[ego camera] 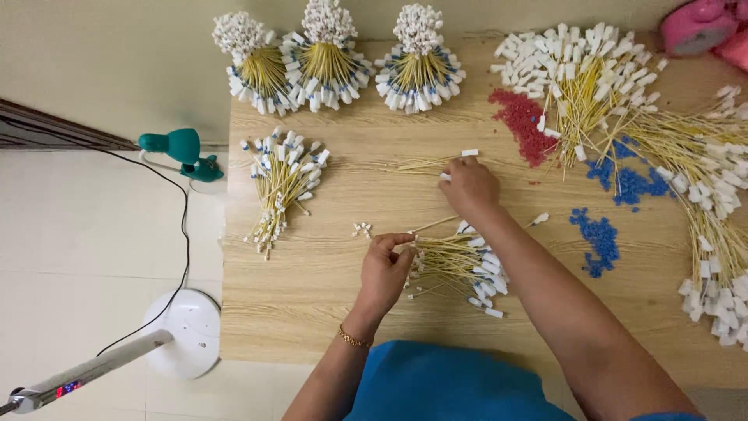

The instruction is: Assembling small white plastic components onto thin yellow wires at a workstation.

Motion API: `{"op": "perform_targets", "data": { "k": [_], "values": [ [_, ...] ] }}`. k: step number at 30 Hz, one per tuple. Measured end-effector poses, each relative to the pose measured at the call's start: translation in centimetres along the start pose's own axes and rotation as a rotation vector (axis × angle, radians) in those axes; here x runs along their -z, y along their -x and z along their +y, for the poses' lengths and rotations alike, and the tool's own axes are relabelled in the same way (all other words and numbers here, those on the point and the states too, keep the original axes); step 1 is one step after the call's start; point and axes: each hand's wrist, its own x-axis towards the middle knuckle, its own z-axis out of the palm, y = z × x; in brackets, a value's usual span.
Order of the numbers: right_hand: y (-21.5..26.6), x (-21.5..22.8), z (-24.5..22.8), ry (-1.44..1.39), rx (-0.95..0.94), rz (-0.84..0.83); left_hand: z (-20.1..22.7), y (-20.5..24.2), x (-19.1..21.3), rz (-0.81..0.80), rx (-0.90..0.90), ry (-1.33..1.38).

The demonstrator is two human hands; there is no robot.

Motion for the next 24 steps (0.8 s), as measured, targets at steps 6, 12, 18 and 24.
{"op": "perform_targets", "data": {
  "k": [6, 12, 18, 24],
  "values": [
    [2.6, 0.7, -0.1, 0.078, 0.072, 0.06, 5.4, 0.7, 1.5, 0.083, -0.103, -0.109],
    [9.8, 9.2, -3.5, -0.146, 0.413, 0.29, 11.2, 0.7, 2.9, 0.287, -0.785, -0.567],
    [14.8, 14.1, -4.6, -0.213, 0.702, 0.48, 14.0, 1.4, 4.0, -0.232, -0.359, -0.331],
    [16.3, 16.1, -0.8, -0.187, 0.521, 0.394, 9.8, 1.8, 6.0, -0.3, -0.168, -0.077]
  ]
}}
